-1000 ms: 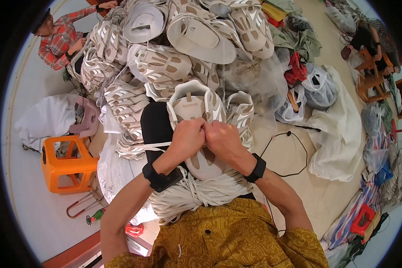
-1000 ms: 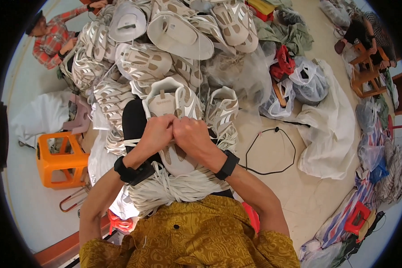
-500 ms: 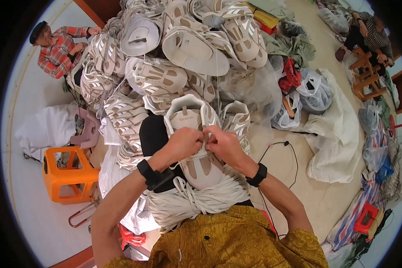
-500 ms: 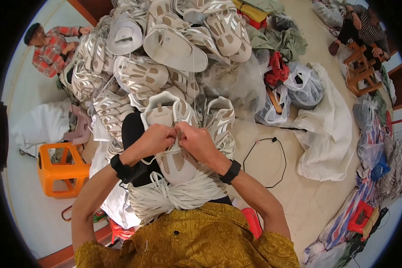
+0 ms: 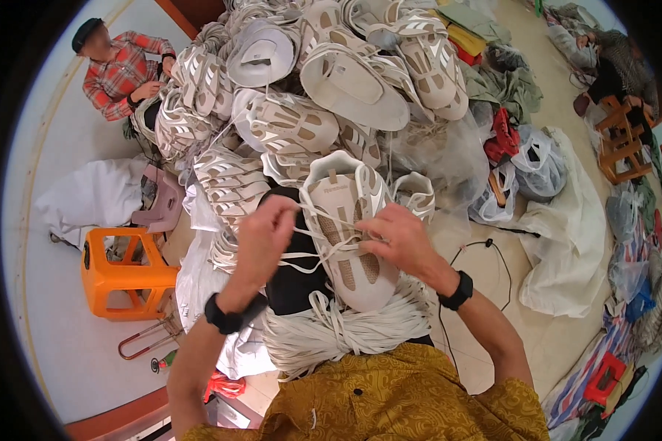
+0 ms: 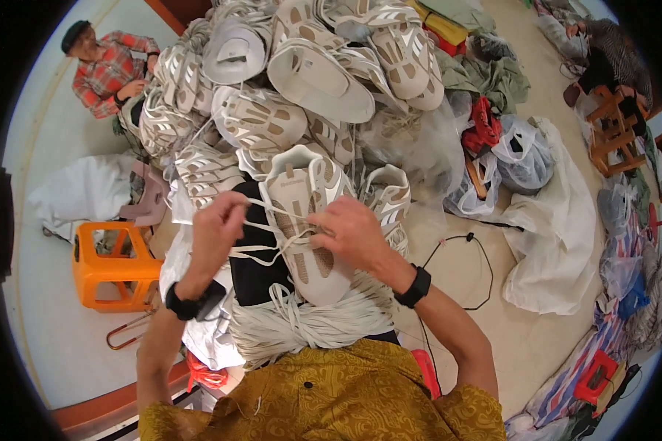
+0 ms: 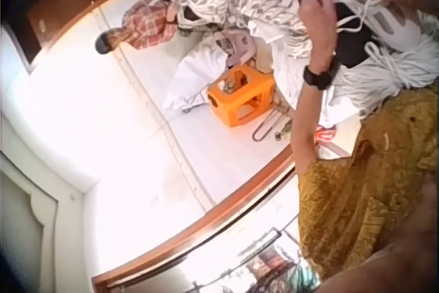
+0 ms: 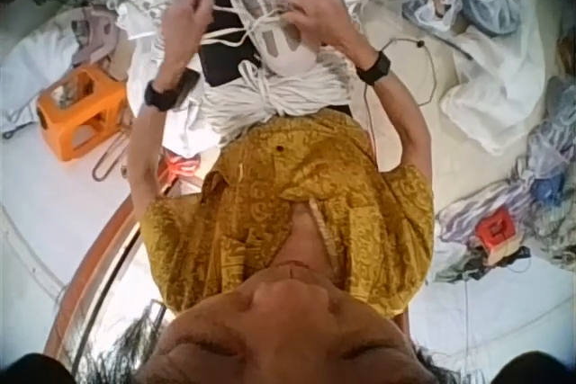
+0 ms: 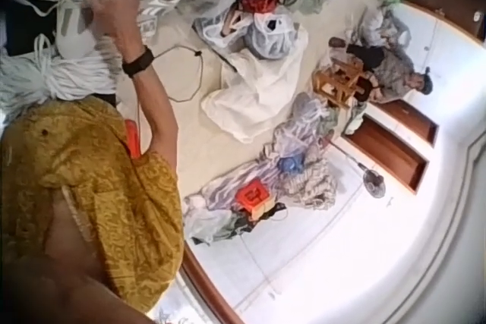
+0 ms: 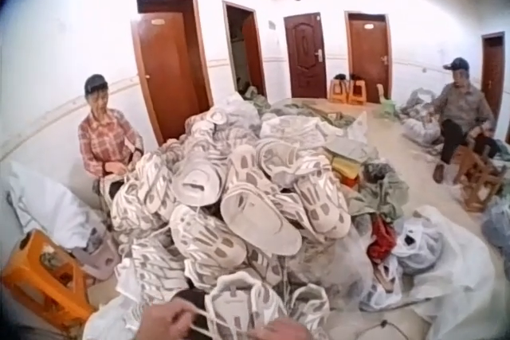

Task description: Lacing and preparing a large batch of white shoes in a manufacturing environment.

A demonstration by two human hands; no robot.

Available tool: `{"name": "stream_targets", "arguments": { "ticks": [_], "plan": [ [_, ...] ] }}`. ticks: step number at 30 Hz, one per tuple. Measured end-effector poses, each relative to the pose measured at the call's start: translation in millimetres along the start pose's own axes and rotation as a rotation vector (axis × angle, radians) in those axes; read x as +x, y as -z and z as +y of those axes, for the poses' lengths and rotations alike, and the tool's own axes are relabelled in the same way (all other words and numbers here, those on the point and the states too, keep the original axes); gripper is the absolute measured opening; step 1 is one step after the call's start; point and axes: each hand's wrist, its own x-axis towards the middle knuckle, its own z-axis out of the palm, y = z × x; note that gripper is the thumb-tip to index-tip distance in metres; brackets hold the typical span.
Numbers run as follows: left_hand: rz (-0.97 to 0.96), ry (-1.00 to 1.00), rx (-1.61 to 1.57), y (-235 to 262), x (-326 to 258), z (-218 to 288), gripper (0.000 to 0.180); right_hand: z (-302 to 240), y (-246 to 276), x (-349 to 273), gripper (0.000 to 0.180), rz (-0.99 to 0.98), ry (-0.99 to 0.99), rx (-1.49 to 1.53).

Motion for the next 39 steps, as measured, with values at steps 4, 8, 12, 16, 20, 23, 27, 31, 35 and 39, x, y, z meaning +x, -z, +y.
{"name": "stream_targets", "arguments": {
  "ticks": [4, 8, 12, 16, 20, 23, 27, 31, 35, 39],
  "plan": [
    [0.012, -0.213, -0.102, -21.0, -15.0, 28.7, 0.009, -42.7, -27.8, 20.9, 0.019, -0.126, -0.174, 0.123],
    [0.119, -0.368, 0.162, -4.6, -3.1, 13.1, 0.01, -5.9, -32.5, 23.3, 0.009, -0.025, 0.196, 0.274],
    [0.28, 0.255, 0.033, 59.7, -7.0, -111.9, 0.017, 76.2, 53.1, 19.9, 0.017, 0.232, -0.694, 1.275],
    [0.475, 0.759, 0.161, 186.2, -61.4, -272.0, 0.02, 214.6, 165.9, -4.3, 0.023, 0.522, -0.559, 1.402],
    [0.481, 0.904, 0.298, 259.3, -118.7, -352.6, 0.019, 284.1, 264.5, -47.0, 0.015, 0.768, -0.619, 1.093],
    [0.283, 0.704, 0.856, 265.0, -122.4, -368.3, 0.015, 291.2, 266.5, -46.0, 0.018, 0.575, -0.842, 0.866],
    [0.155, 0.004, 0.859, 130.5, -24.0, -222.4, 0.028, 175.5, 181.3, 12.6, 0.028, 0.06, -0.688, -0.641],
    [-0.072, -0.444, 0.18, 14.5, -0.9, -72.9, 0.026, 59.6, 71.4, 48.4, 0.013, -0.186, -0.341, 0.309],
    [-0.206, -0.433, 0.319, -26.6, -6.6, -42.8, 0.018, 19.7, 11.0, 52.9, 0.011, -0.381, 0.072, 0.115],
    [-0.246, -0.511, 0.365, -32.3, -12.8, -54.2, 0.01, 25.7, -1.2, 43.9, 0.008, -0.425, 0.159, -0.133]
  ]
}}
